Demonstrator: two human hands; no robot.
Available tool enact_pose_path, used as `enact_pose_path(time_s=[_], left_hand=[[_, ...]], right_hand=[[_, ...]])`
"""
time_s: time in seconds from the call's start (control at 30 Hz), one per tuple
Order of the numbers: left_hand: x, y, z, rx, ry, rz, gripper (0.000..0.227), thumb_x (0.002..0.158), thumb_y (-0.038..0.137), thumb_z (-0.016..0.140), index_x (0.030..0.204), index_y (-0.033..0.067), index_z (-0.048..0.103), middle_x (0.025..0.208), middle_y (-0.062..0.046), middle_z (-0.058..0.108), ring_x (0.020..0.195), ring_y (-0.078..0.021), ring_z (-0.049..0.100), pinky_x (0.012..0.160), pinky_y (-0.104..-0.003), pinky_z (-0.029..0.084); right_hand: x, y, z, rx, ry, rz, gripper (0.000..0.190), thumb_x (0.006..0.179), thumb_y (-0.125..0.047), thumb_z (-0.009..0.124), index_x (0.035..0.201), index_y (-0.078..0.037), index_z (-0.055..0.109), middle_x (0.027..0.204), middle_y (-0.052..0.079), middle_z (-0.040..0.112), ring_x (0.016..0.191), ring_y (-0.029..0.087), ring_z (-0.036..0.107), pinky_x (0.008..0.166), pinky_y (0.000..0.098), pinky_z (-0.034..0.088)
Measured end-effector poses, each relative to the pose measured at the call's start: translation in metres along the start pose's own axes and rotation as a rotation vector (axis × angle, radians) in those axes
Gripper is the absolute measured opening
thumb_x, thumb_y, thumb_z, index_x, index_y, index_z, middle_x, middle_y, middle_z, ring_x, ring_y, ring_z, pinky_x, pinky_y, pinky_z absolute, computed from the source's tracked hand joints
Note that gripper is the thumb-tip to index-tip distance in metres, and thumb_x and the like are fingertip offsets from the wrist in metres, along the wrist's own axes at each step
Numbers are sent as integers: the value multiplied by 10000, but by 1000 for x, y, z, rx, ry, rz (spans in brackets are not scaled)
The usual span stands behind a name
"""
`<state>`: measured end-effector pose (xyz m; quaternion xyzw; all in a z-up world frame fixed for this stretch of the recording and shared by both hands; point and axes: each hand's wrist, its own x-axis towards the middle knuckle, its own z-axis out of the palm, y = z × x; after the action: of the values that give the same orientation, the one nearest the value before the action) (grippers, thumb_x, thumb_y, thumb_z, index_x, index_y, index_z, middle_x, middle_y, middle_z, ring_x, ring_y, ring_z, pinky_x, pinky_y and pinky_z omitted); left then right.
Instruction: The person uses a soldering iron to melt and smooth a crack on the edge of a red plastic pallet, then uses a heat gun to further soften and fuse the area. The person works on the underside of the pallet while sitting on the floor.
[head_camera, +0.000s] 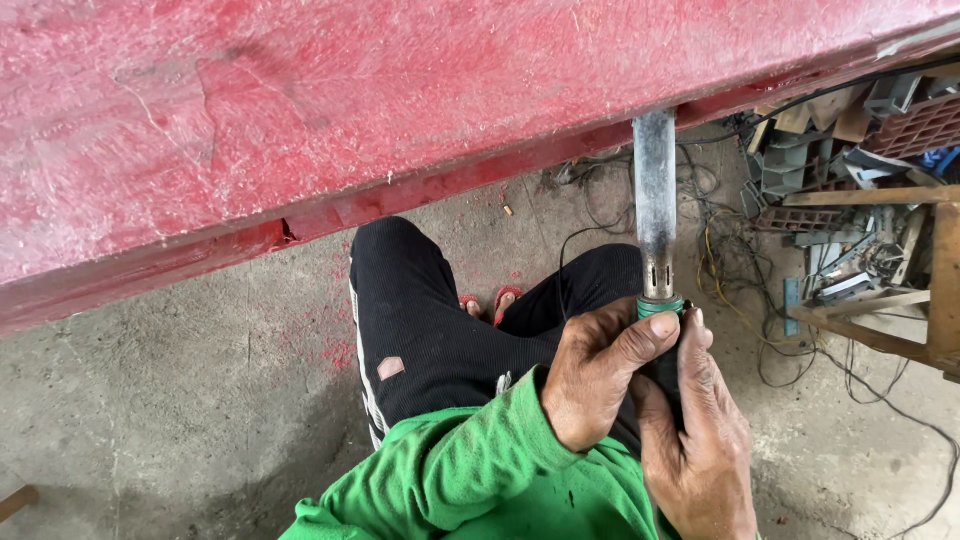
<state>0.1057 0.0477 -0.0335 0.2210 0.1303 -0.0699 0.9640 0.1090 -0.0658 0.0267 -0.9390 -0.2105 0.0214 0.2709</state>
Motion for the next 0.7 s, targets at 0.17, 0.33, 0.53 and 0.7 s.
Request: enact_pose_path(time_s=[0.17, 0.33, 0.53, 0.7], left_hand=[[2, -1, -2, -32, -33, 2, 299, 1090, 237, 629, 1232, -20, 684, 1077, -42, 711, 993, -104, 631, 915, -265, 525], [0, -5, 10, -15, 46, 16, 301, 1040, 230, 686, 1194, -29, 688, 1037, -39, 708, 945, -107, 626, 846, -277, 526], [-55, 0, 17, 280, 112, 116, 364, 1049, 260, 695, 1183, -77, 680, 971, -55, 683, 930, -97, 606, 819, -265, 513], [-99, 1, 12, 359, 135, 146, 407, 1032, 262, 697, 1260, -70, 636, 1031, -60, 677, 960, -107, 615, 851, -276, 535]], right_hand=[[0, 1, -2, -69, -17, -21, 646, 929, -51, 655, 1507, 93, 406, 1434, 332, 550, 1337, 443, 576, 1047, 447, 499], [-8, 9, -4, -2, -2, -50, 638, 936, -24, 643, 1516, 109, 413, 1464, 341, 556, 1328, 397, 606, 1017, 417, 508], [-48, 6, 8, 283, 121, -20, 605, 973, 20, 604, 1557, 91, 461, 1415, 249, 638, 1233, 229, 657, 1069, 321, 516], [-75, 17, 14, 535, -15, -58, 594, 991, -55, 589, 1540, 116, 438, 1401, 257, 630, 1269, 289, 632, 1105, 346, 491]])
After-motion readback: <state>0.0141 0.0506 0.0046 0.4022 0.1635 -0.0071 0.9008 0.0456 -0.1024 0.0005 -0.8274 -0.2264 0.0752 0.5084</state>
